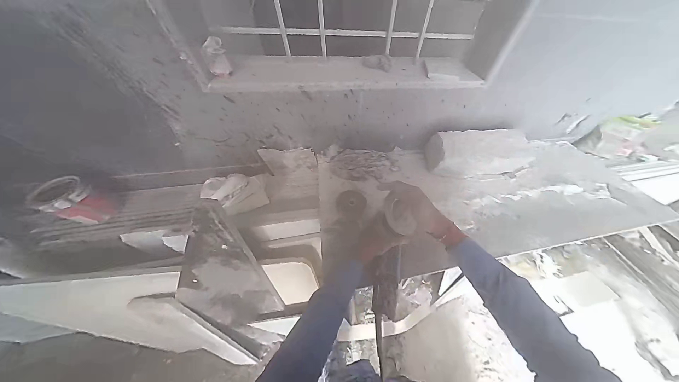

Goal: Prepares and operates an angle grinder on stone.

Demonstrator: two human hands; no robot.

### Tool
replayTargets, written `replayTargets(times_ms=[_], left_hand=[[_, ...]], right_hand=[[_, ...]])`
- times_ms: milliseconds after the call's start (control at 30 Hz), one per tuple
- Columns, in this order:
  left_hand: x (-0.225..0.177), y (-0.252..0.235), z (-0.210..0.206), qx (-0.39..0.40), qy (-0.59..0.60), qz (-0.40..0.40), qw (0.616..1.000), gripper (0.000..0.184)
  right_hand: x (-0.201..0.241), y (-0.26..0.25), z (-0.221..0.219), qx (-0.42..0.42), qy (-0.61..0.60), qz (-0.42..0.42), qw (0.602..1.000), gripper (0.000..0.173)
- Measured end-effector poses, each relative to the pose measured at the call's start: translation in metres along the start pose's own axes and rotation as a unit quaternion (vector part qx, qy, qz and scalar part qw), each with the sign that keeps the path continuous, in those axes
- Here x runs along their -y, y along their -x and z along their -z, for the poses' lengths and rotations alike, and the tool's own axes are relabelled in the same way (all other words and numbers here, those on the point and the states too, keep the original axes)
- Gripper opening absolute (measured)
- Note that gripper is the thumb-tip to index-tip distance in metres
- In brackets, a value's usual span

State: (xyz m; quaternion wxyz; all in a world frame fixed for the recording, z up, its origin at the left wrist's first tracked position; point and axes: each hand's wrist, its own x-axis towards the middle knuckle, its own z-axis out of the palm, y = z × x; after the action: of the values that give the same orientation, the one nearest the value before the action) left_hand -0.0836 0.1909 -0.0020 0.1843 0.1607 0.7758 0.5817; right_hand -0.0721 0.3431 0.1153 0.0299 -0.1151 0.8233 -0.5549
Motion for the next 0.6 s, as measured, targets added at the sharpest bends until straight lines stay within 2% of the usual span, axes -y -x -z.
replayTargets(times_ms=[33,100,200,267,400,467,500,533,600], left_hand=[[-0.001,0.002,0.001,-0.018,-0.003,-0.004,1.000,0.096],[0.001,0.010,0.002,-0.043,-0.012,-0.020,0.999,0.088],[-0.005,0.021,0.004,-0.063,-0.032,-0.034,0.997,0.074],[-0.007,0.025,0.003,-0.074,-0.047,-0.044,0.995,0.073],[-0.003,0.026,0.002,-0.096,-0.050,-0.029,0.994,0.097],[0.001,0.026,0.004,-0.109,-0.074,-0.021,0.991,0.106],[0.001,0.026,0.005,-0.106,-0.080,-0.013,0.991,0.108],[0.001,0.026,0.005,-0.107,-0.083,-0.010,0.991,0.106],[0.003,0.025,0.004,-0.114,-0.074,-0.007,0.991,0.097]], right_hand=[[0.008,-0.001,0.007,-0.009,0.134,-0.018,0.991,0.039],[0.017,-0.004,0.013,-0.004,0.324,-0.087,0.942,0.036],[0.022,-0.004,0.010,-0.003,0.427,-0.142,0.893,0.034],[0.026,-0.008,0.004,0.022,0.464,-0.181,0.867,0.037],[0.024,-0.021,-0.017,0.057,0.461,-0.223,0.857,0.038],[0.023,-0.024,-0.020,0.117,0.391,-0.191,0.893,0.036],[0.021,-0.024,-0.019,0.154,0.329,-0.146,0.920,0.026],[0.018,-0.023,-0.018,0.185,0.258,-0.112,0.942,0.016],[0.022,-0.022,-0.016,0.183,0.203,-0.081,0.959,0.017]])
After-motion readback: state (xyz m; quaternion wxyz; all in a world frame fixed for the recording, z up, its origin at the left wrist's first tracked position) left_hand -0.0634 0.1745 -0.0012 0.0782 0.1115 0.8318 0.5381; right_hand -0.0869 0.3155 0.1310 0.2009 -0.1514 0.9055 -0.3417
